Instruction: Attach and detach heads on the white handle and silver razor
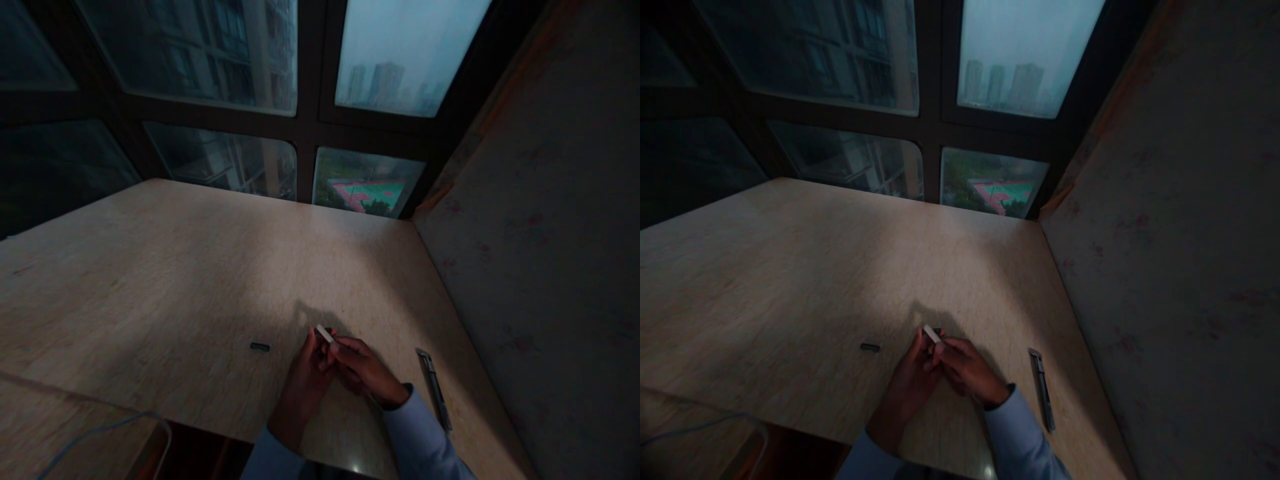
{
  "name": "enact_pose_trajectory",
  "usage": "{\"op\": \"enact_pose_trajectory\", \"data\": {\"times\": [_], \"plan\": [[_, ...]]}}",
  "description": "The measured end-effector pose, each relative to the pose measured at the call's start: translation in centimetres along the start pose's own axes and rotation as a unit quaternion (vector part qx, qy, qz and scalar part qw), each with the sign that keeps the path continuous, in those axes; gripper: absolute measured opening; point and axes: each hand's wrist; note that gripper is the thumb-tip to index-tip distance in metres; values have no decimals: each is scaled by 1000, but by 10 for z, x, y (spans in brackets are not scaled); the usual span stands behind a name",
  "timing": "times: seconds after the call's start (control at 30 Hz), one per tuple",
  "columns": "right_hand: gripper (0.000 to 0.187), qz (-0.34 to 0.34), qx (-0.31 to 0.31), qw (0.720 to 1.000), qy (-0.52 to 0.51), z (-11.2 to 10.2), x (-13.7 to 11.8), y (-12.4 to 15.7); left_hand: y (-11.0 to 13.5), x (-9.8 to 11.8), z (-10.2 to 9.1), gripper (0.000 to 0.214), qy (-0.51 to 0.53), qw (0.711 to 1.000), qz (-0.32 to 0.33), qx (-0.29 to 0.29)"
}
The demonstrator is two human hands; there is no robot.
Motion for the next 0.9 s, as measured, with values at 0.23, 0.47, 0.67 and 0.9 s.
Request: {"op": "enact_pose_trajectory", "data": {"times": [0.23, 0.47, 0.67, 0.9], "plan": [[43, 11, 19, 1000, 3, -3, -3, 1, 1, 0, 0, 41, -17, 999, 10, -39], [45, 22, 42, 999, 5, -6, -2, 1, 1, 3, 2, 39, -7, 1000, 21, -17], [46, 27, 34, 999, 20, -3, -6, 3, 2, 4, 5, 39, -7, 999, 35, -24], [46, 32, 17, 999, 20, -5, -4, 3, 5, 6, 8, 42, -5, 999, 28, -23]]}}
Point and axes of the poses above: each hand's wrist, its own y-axis away from the middle knuckle, its own z-axis out of the palm, x = y × z, and after that the axes turned 2 degrees about -x, right-handed
